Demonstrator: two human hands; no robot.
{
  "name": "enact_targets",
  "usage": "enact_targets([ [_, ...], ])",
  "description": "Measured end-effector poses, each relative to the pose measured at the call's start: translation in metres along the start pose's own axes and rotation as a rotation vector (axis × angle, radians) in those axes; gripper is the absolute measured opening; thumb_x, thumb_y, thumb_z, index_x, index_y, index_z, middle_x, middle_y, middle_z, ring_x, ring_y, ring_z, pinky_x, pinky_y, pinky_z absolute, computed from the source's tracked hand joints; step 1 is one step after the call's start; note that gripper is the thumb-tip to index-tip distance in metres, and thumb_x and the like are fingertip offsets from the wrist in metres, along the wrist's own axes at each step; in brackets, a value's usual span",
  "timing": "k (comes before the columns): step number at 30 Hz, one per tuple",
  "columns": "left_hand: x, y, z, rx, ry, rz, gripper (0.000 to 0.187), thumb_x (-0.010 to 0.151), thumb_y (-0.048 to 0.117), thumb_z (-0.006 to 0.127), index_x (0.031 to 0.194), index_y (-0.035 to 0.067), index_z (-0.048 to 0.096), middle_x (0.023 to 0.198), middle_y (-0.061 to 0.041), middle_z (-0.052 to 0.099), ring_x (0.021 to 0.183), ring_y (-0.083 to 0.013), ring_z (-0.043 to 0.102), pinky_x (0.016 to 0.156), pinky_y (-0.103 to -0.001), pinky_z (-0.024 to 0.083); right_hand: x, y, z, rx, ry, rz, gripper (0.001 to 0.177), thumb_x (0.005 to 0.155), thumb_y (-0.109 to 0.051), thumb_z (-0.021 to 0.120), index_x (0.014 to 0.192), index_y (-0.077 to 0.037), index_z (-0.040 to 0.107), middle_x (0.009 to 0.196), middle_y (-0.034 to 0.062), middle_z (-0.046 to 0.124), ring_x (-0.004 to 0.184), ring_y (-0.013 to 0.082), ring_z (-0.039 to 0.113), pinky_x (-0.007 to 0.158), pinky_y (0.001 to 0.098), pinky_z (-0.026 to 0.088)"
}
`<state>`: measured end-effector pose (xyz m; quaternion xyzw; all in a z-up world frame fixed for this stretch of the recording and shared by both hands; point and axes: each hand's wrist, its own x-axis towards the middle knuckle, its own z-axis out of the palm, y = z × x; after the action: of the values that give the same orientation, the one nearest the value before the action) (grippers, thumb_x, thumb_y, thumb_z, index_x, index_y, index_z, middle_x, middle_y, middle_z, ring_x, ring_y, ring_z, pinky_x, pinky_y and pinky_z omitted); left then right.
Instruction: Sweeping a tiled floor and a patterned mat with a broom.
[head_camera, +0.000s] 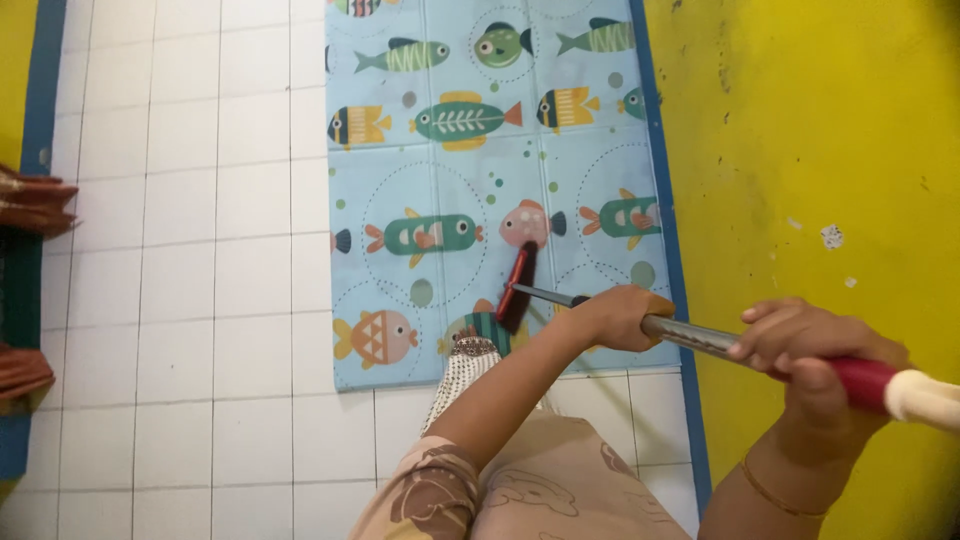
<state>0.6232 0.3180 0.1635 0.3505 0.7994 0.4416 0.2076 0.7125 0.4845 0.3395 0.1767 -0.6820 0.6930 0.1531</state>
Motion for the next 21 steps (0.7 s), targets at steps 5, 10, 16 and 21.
enact_targets([
  [5,0.000,-0.029,0.027,0.038,0.045,-0.060,0.015,0.076,0.022,0.067,0.087,0.013,0.069,0.080,-0.014,0.072,0.078,-0.0395,0.067,0.069,-0.051,0.052,-0.026,0.046,-0.029,0.075,0.056,-0.004,0.042,0.112,-0.032,0.070,0.083,-0.007,0.053,0.072,0.0093,0.064,0.068,0.0225,0.066,0.091,0.0377,0.052],
  [10,-0.030,-0.045,0.022,0.062,0.077,-0.152,0.023,0.071,0.028,0.074,0.090,0.014,0.073,0.082,-0.015,0.074,0.080,-0.0386,0.069,0.072,-0.050,0.054,-0.047,0.083,-0.026,0.196,0.081,0.063,0.036,0.111,-0.029,0.067,0.086,-0.006,0.055,0.074,0.0125,0.063,0.071,0.0261,0.065,0.089,0.0413,0.052],
  [16,-0.085,-0.163,0.063,0.257,-0.032,-0.407,0.017,0.075,0.017,0.071,0.091,0.012,0.073,0.091,-0.016,0.075,0.089,-0.0384,0.072,0.079,-0.050,0.057,-0.117,0.168,0.007,0.320,0.115,0.388,0.027,0.112,-0.018,0.050,0.088,-0.006,0.057,0.098,0.0172,0.071,0.099,0.0307,0.070,0.104,0.0493,0.056],
  [21,-0.214,-0.235,0.062,0.528,0.047,-0.696,0.014,0.079,0.012,0.074,0.093,0.012,0.072,0.097,-0.016,0.075,0.093,-0.0360,0.073,0.079,-0.050,0.057,-0.193,0.228,0.111,0.279,-0.036,0.661,0.013,0.101,-0.014,0.059,0.097,-0.005,0.068,0.116,0.0137,0.074,0.108,0.0228,0.069,0.095,0.0376,0.056],
])
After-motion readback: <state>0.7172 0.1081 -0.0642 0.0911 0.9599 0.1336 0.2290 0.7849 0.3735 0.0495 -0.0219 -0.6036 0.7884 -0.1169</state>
